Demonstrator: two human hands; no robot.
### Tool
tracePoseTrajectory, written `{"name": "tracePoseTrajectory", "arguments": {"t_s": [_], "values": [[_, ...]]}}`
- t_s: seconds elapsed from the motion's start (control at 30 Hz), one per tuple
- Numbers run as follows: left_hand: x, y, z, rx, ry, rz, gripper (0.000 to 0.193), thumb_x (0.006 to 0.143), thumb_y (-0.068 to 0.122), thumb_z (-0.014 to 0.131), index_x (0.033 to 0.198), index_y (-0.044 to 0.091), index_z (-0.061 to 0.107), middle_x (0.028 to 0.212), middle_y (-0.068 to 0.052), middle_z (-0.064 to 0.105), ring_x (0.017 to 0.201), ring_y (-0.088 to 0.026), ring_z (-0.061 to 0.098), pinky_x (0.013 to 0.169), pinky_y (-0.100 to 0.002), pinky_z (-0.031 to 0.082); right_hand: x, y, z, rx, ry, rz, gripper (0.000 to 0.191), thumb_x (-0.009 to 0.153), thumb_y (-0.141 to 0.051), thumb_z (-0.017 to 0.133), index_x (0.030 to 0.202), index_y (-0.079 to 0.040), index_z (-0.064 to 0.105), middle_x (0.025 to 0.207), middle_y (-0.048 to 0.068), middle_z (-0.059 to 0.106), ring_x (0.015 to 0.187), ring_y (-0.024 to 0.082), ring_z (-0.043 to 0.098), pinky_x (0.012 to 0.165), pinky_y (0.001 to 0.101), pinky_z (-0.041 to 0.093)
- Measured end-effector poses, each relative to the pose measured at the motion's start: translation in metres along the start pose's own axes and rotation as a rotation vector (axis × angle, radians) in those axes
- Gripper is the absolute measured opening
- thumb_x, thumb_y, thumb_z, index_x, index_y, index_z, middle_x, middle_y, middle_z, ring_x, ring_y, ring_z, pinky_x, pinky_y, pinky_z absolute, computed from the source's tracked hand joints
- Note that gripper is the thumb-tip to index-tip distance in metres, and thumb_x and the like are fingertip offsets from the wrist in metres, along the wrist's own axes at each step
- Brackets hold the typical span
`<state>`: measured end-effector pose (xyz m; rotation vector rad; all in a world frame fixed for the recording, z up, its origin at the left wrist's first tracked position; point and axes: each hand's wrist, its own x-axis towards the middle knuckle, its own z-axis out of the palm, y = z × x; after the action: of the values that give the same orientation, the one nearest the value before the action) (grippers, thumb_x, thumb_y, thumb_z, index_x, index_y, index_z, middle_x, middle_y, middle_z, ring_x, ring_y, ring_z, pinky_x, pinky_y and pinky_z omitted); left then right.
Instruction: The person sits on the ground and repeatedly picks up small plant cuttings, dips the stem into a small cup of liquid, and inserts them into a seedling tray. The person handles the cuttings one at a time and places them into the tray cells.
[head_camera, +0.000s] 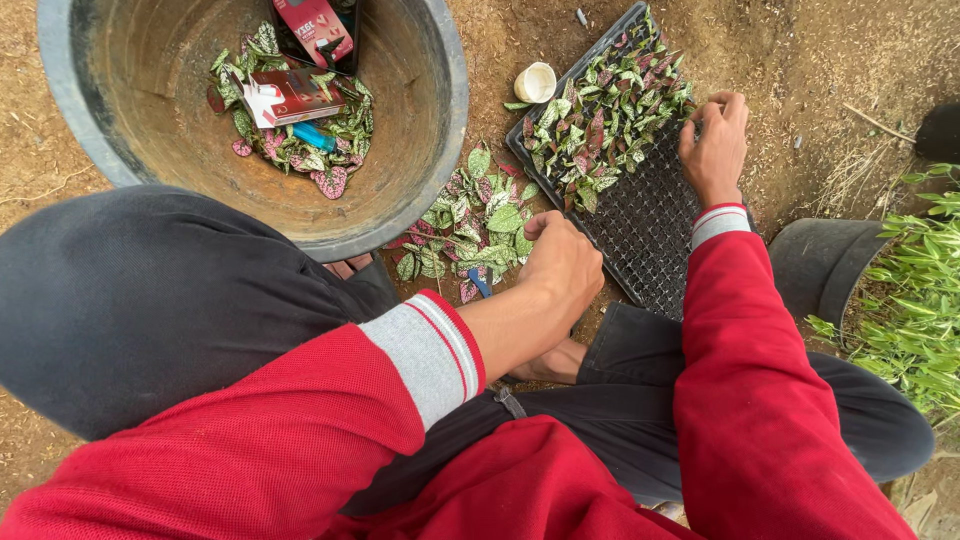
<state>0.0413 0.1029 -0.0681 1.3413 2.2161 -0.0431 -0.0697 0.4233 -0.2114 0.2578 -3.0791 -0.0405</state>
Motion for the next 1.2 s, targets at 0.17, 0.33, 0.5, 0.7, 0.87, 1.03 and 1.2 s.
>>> {"name": "tracePoseTrajectory", "arguments": {"t_s": [0.17,0.33,0.5,0.7,0.87,1.03,1.2], "values": [[0.001,-0.001,-0.002,-0.001,-0.029,0.003,0.042,0.089,0.029,0.068,0.120,0.001,0.071,0.114,-0.023,0.070,0.102,-0.042,0.066,0.077,-0.056,0.049,0.002,0.005,0.010,-0.047,-0.012,0.000,0.011,0.094,-0.005,0.071,0.090,-0.001,0.061,0.125,0.015,0.052,0.112,0.027,0.053,0.087,0.0375,0.054],[0.003,0.000,-0.001,-0.022,-0.015,-0.015,0.041,0.091,0.029,0.067,0.121,0.002,0.071,0.115,-0.023,0.069,0.104,-0.042,0.066,0.078,-0.056,0.049,0.002,0.003,0.009,-0.059,-0.020,-0.010,0.008,0.090,-0.002,0.070,0.091,0.000,0.062,0.126,0.015,0.053,0.112,0.027,0.053,0.090,0.0395,0.053],[0.001,-0.002,-0.004,-0.023,-0.011,-0.031,0.042,0.092,0.031,0.067,0.121,0.001,0.071,0.116,-0.025,0.070,0.104,-0.042,0.066,0.079,-0.056,0.049,0.006,0.001,0.010,-0.110,-0.021,-0.031,0.008,0.089,-0.003,0.071,0.090,-0.001,0.063,0.127,0.014,0.053,0.112,0.027,0.053,0.093,0.0398,0.052],[-0.005,-0.007,-0.012,0.003,-0.059,0.002,0.055,0.089,0.039,0.072,0.125,-0.002,0.068,0.118,-0.027,0.068,0.106,-0.041,0.066,0.081,-0.054,0.050,0.011,0.000,0.013,-0.132,-0.075,-0.001,0.011,0.093,-0.007,0.072,0.088,-0.001,0.064,0.126,0.015,0.052,0.110,0.026,0.053,0.091,0.0396,0.054],[-0.007,-0.009,-0.014,0.007,-0.078,0.017,0.061,0.084,0.041,0.076,0.125,-0.003,0.068,0.118,-0.027,0.068,0.106,-0.041,0.065,0.081,-0.053,0.049,0.011,-0.005,0.011,-0.116,-0.076,-0.015,0.008,0.093,-0.006,0.070,0.090,-0.001,0.064,0.126,0.014,0.052,0.111,0.027,0.053,0.090,0.0401,0.054],[-0.006,-0.009,-0.013,-0.008,-0.079,0.019,0.059,0.085,0.041,0.074,0.125,-0.002,0.068,0.118,-0.028,0.068,0.106,-0.042,0.065,0.080,-0.055,0.049,0.012,-0.009,0.012,-0.111,-0.063,-0.043,0.005,0.090,-0.003,0.069,0.088,-0.001,0.065,0.125,0.014,0.052,0.111,0.028,0.054,0.089,0.0403,0.054],[-0.005,-0.008,-0.012,-0.012,-0.066,0.000,0.053,0.088,0.037,0.070,0.124,-0.002,0.068,0.116,-0.027,0.069,0.105,-0.043,0.066,0.079,-0.055,0.048,0.012,-0.007,0.017,-0.140,-0.045,-0.058,0.002,0.089,-0.002,0.068,0.089,0.000,0.067,0.125,0.014,0.053,0.111,0.028,0.054,0.087,0.0409,0.053]]}}
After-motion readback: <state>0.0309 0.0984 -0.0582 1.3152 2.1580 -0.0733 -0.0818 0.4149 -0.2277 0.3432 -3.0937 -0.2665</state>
